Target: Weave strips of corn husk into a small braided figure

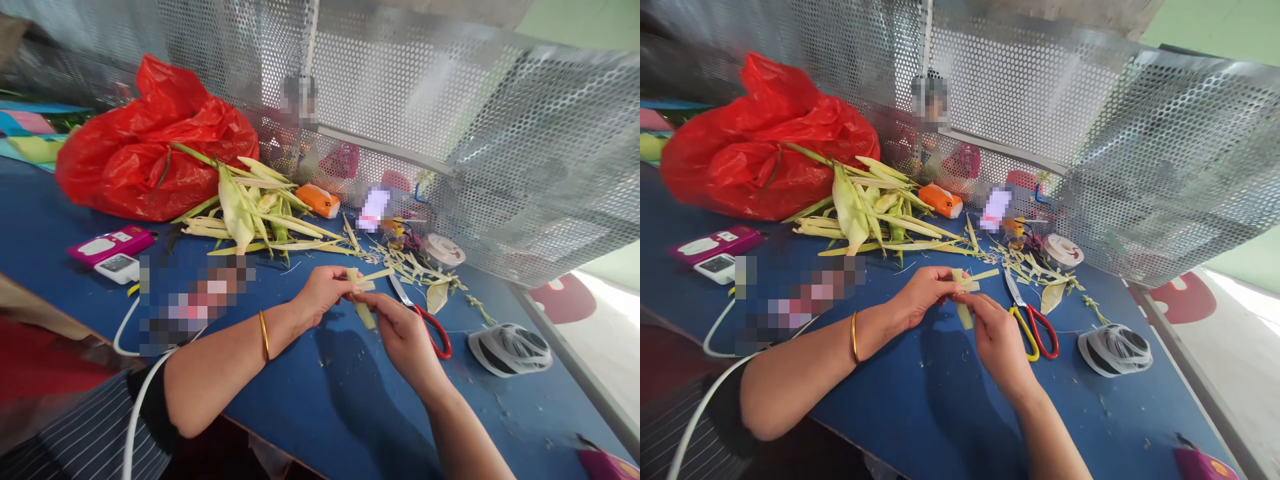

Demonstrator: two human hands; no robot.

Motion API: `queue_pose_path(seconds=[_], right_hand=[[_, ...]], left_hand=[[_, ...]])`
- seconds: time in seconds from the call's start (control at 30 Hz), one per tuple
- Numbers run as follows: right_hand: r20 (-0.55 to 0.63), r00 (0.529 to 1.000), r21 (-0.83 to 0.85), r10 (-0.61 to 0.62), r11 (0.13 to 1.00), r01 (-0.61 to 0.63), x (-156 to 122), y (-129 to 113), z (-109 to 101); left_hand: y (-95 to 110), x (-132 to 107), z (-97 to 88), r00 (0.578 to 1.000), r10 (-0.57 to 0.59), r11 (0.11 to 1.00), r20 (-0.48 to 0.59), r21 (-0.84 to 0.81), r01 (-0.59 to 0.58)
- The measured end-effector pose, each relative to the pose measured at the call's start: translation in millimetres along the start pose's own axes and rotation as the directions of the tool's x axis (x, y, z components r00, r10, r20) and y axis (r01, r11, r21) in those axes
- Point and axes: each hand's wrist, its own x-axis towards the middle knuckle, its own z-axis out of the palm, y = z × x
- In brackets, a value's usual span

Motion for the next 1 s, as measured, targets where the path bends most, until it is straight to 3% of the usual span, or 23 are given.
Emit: queue_pose_path(seconds=[0.13, 0.27, 0.37, 0.43, 0.57, 0.7, 1.0], right_hand=[[-0.011, 1.0, -0.045, -0.002, 0.999, 0.002, -0.4, 1.0, -2.0], [-0.176, 0.967, -0.405, -0.184, 0.909, 0.099, -1.0, 0.7, -1.8], [-0.295, 0.928, -0.531, -0.226, 0.846, 0.037, -0.3, 2.9, -0.3], [-0.325, 0.932, -0.506, -0.162, 0.862, -0.026, 0.2, 6.2, 1.5], [-0.346, 0.935, -0.388, 0.077, 0.896, -0.217, 0.6, 12.3, 4.1], [-0.372, 0.912, -0.344, 0.175, 0.887, -0.31, 1.1, 12.2, 4.4], [-0.376, 0.849, -0.049, 0.372, 0.907, -0.419, 3.2, 9.2, 13.7]], left_hand=[[-1.4, -1.7, 0.6, 0.999, 0.002, 1.0, 0.045, 0.031, -0.003], [-2.6, -5.2, 2.7, 0.991, -0.021, 0.998, 0.134, 0.064, 0.012], [-0.1, -9.1, 4.9, 0.982, -0.02, 0.996, 0.187, 0.087, 0.004], [2.4, -11.4, 5.7, 0.974, -0.002, 0.995, 0.225, 0.093, -0.019], [3.8, -12.8, 5.0, 0.954, -0.014, 0.993, 0.3, 0.119, -0.023], [2.6, -12.2, 4.5, 0.94, -0.056, 0.991, 0.337, 0.131, 0.012], [-1.6, -14.6, 10.3, 0.978, -0.058, 0.997, 0.202, 0.062, 0.047]])
